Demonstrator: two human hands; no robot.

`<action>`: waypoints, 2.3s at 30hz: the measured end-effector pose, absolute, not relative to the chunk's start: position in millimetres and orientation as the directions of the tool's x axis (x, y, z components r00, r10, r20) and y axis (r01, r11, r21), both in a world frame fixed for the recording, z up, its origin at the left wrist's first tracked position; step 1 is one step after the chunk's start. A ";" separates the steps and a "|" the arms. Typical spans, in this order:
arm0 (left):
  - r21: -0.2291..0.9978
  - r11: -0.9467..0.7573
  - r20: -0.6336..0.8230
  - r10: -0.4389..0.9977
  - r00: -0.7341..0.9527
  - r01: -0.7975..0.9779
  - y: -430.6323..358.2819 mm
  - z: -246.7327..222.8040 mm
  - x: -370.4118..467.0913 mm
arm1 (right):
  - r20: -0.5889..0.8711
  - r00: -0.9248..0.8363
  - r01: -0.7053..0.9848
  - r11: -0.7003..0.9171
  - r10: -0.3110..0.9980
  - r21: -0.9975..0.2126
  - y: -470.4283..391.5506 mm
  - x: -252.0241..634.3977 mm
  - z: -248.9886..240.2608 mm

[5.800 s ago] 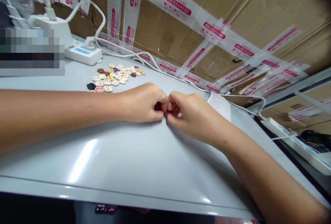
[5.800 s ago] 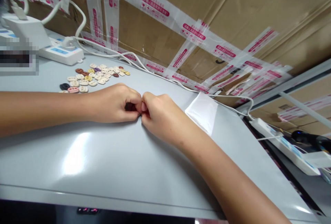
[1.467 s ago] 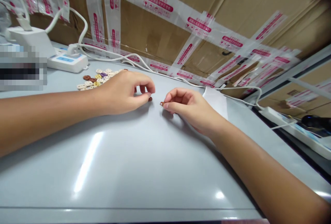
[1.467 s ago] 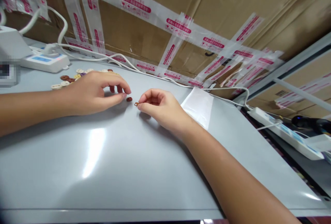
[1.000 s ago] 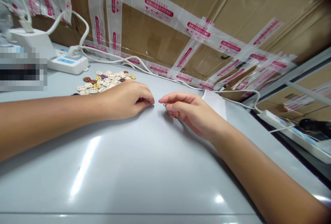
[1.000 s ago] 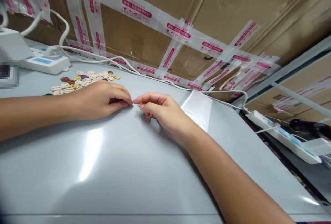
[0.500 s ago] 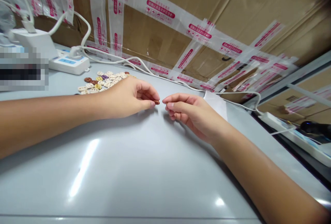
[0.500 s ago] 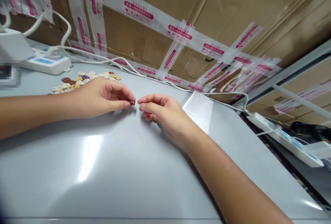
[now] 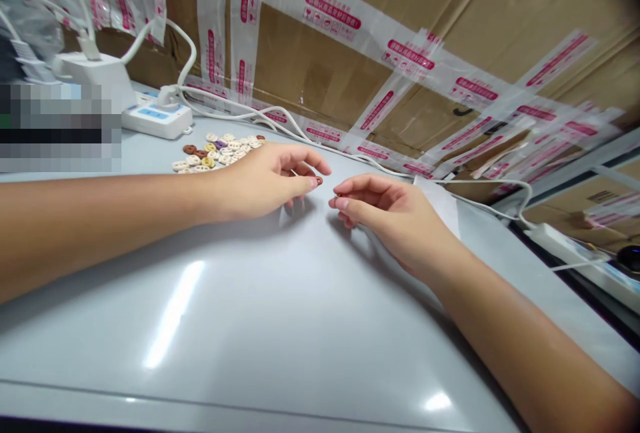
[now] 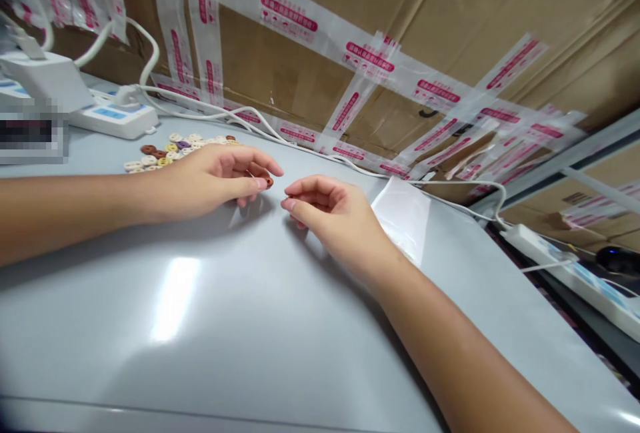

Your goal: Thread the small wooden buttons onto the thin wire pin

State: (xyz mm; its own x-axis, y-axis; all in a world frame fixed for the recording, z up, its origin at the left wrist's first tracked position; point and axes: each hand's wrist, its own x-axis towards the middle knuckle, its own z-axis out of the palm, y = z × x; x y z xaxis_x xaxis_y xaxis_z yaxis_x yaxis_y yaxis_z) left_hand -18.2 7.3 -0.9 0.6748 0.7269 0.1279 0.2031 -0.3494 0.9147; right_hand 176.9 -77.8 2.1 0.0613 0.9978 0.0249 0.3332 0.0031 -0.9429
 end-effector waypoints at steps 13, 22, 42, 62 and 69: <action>0.925 -0.312 0.053 0.672 0.739 0.217 6.9 -2.5 -19.3 | 0.087 0.085 0.384 0.048 0.993 -0.922 -78.6 175.9 2.5; 0.906 -0.367 0.108 0.679 0.726 0.209 8.2 -1.8 -23.6 | 0.149 0.102 0.363 0.103 0.984 -0.926 -78.7 175.7 2.1; 0.932 -0.309 0.077 0.685 0.725 0.192 6.7 -2.0 -23.6 | 0.254 0.085 0.476 0.185 0.963 -0.860 -80.7 171.4 2.1; 0.939 -0.328 0.145 0.646 0.749 0.101 3.8 -4.9 -21.9 | 0.255 0.083 0.476 0.187 0.963 -0.860 -83.4 167.2 2.8; 0.938 -0.335 0.168 0.658 0.734 0.086 2.0 -4.0 -19.7 | 0.282 0.093 0.477 0.205 0.955 -0.854 -82.7 165.9 4.4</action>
State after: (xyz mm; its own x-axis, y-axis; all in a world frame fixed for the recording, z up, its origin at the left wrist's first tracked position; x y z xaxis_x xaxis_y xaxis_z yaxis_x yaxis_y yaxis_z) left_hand -19.7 2.0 -4.0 0.7340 0.6580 0.1681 0.0857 -0.3353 0.9382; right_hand 165.9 -82.7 4.4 0.0934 0.9550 0.2816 0.4774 0.2053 -0.8544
